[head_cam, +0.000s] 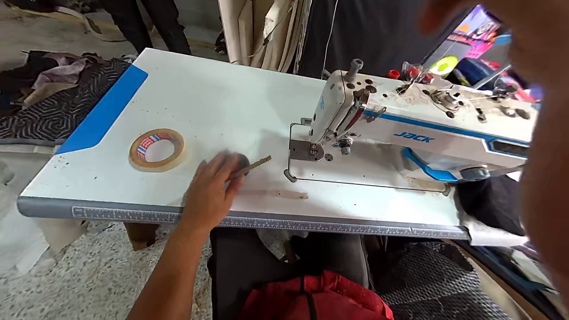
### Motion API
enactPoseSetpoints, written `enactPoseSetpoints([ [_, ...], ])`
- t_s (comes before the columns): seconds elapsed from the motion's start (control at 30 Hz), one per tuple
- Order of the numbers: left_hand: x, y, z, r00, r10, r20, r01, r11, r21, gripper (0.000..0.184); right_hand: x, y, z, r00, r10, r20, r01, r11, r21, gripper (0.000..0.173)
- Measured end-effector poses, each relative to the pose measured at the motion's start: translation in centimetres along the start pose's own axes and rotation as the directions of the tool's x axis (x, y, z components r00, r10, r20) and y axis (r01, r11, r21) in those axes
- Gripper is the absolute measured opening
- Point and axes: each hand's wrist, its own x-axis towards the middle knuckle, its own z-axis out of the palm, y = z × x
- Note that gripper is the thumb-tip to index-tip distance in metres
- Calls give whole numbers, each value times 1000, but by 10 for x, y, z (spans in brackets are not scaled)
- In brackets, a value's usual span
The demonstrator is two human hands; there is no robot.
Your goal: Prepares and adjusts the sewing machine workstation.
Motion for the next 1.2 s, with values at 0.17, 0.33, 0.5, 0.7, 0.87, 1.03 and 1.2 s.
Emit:
enactPoseSetpoints([
  [0.17,-9,39,20,989,137,48,-134,989,-59,48,-124,-119,122,982,172,-83,-155,971,181,29],
  [0.33,-11,58,28,979,202,24,-201,979,-46,48,-182,-111,215,922,384,-42,-356,886,296,21],
  [0.5,-43,118,13,927,367,-78,-361,929,85,35,-179,-118,243,814,581,-18,-530,754,389,67],
  [0.7,-59,136,18,952,249,179,-183,930,-320,28,-180,-99,228,853,522,-25,-491,818,299,11],
  [0.87,-55,114,15,991,108,-77,-117,985,-130,25,-233,-39,198,695,719,-5,-709,686,164,9],
  [1.03,-9,86,28,999,-50,7,49,993,103,63,-249,12,169,721,669,-178,-692,702,-168,27],
  [1.2,-27,129,42,997,23,73,-11,987,-162,75,-190,-69,227,713,691,-120,-677,723,138,64],
])
